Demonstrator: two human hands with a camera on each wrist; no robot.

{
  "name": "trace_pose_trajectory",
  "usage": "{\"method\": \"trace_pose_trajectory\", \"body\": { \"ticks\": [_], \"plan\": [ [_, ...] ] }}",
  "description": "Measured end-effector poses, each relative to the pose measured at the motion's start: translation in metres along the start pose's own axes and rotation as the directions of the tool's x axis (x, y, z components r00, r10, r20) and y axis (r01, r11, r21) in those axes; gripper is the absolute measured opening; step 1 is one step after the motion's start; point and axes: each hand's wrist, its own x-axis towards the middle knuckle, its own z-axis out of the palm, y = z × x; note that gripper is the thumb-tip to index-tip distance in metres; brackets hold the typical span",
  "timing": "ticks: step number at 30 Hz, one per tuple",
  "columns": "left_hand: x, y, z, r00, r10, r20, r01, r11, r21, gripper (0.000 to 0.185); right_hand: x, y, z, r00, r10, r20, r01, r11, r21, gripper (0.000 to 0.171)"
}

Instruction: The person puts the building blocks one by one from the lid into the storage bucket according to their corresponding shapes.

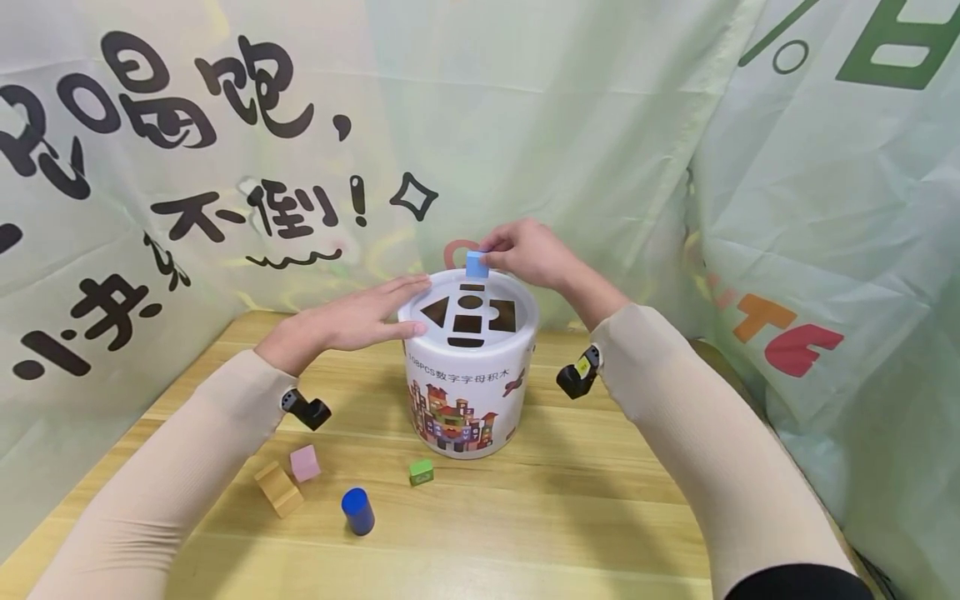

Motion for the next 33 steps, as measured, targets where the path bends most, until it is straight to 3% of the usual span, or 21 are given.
{"method": "trace_pose_trajectory", "body": {
  "ticks": [10, 22, 33],
  "plan": [
    [0.0, 0.002, 0.001, 1.0, 0.001, 0.003, -0.001, 1.0, -0.007, 0.091, 0.011, 0.016, 0.014, 0.998, 0.053, 0.034, -0.054, 0.998, 0.027, 0.026],
    [0.0, 0.004, -0.002, 1.0, 0.0, 0.012, 0.0, 1.0, 0.004, 0.088, 0.01, 0.017, 0.028, 0.999, 0.034, -0.007, -0.034, 0.999, -0.003, 0.026],
    [0.0, 0.001, -0.001, 1.0, 0.001, 0.007, -0.001, 1.0, -0.002, 0.089, 0.012, 0.017, 0.03, 1.0, 0.007, 0.006, -0.007, 0.999, -0.044, 0.027]
  ]
}}
